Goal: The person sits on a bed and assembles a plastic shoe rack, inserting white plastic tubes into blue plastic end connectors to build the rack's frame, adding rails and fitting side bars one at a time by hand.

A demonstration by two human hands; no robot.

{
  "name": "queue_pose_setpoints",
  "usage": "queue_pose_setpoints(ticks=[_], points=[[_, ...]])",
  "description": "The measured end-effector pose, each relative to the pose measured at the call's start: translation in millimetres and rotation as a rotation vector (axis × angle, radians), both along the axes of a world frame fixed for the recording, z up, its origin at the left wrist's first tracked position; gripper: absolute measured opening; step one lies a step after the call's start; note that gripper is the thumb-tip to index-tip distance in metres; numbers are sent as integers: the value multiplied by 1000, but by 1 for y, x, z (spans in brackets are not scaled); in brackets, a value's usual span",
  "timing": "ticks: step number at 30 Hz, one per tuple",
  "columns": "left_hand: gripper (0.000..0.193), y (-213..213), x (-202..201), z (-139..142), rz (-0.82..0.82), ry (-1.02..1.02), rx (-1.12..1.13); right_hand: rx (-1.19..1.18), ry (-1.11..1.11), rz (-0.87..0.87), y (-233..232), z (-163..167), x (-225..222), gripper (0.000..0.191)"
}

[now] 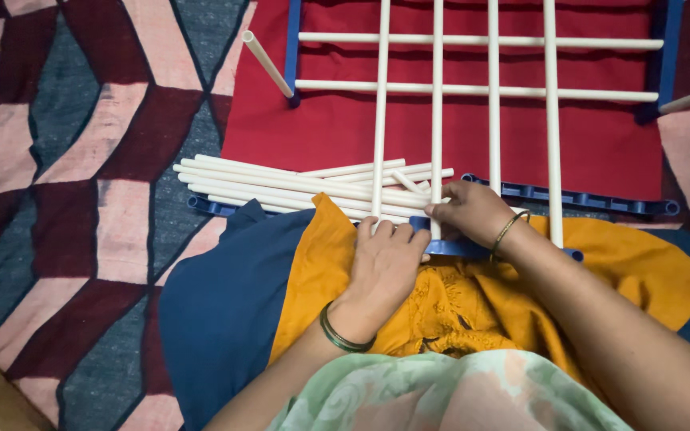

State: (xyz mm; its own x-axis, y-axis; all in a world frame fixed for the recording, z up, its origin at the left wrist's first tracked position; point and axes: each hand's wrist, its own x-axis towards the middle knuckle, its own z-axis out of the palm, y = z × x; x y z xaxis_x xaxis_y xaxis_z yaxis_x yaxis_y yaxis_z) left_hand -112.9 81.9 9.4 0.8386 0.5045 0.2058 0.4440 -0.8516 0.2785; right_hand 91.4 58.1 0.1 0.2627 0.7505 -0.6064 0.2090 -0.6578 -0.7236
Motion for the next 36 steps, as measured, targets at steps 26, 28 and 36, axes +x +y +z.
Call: queue_pose_setpoints(ticks=[26, 28, 36], points=[[77, 0, -1, 39, 471, 102, -51, -108, -422, 210, 101, -47, -46, 72], [90, 1, -2, 37, 496, 53, -68, -63, -327, 149, 97, -56, -42, 61], [102, 19, -15, -25, 570, -300, -659, 25, -297, 65, 78, -40, -49, 58]])
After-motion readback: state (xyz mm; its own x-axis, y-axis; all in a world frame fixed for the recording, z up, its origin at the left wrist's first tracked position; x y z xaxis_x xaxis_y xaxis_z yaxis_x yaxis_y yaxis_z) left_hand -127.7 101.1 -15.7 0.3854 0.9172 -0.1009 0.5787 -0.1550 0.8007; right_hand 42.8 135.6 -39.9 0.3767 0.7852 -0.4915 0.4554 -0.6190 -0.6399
